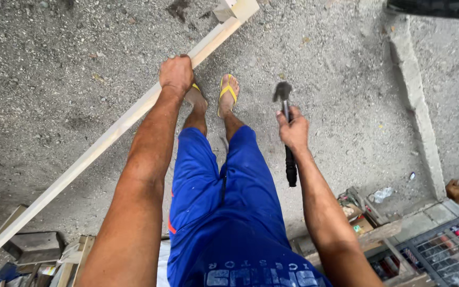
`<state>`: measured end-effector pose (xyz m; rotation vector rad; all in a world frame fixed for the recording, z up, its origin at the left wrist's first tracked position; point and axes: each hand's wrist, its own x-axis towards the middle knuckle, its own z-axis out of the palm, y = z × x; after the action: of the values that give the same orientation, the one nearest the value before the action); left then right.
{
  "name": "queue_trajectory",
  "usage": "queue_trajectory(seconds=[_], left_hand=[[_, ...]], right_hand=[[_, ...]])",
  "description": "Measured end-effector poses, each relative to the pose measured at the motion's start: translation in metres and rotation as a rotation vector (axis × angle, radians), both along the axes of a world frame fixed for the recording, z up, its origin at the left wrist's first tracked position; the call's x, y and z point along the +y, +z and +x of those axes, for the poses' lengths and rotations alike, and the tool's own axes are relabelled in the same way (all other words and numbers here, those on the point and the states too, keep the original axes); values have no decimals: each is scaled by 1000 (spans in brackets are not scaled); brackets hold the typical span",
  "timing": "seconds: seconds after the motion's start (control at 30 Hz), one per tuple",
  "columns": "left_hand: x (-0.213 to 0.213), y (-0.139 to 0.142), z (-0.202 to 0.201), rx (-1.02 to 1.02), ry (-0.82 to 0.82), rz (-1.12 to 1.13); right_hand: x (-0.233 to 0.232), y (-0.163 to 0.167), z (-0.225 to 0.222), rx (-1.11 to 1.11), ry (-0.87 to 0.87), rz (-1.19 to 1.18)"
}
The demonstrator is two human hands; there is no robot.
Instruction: The person kneels on the ground assembling a wooden frame, holding wood strips against small wood blocks and driving nails with a claw hammer. They reposition the frame, add nails at different joints, and at one point pull a nail out using the hammer claw.
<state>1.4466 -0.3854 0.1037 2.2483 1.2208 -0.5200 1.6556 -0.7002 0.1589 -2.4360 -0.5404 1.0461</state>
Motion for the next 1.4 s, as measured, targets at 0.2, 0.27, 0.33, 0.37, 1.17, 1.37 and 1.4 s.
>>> queue_trajectory(seconds=[0.2,0.27,0.33,0.37,1.17,1.37,1.4], left_hand=[[0,-36,0,-22,-5,-20],[-3,-47,0,-18,-7,-29],[-9,-58,0,4,0,-34],[-13,-64,0,-18,11,-22],[-10,-115,5,21,18,33],[-18,-129,1,-20,27,54],[-19,-131,1,-25,34,53]], right_hand=[[45,-2,5,223,-376,250],[60,-4,4,262,-381,332],[73,-9,6,277,-313,335],[78,-12,7,281,-278,339],[112,-75,33,637,-231,472],[113,-97,51,693,-215,392],[113,-99,54,650,-194,354]])
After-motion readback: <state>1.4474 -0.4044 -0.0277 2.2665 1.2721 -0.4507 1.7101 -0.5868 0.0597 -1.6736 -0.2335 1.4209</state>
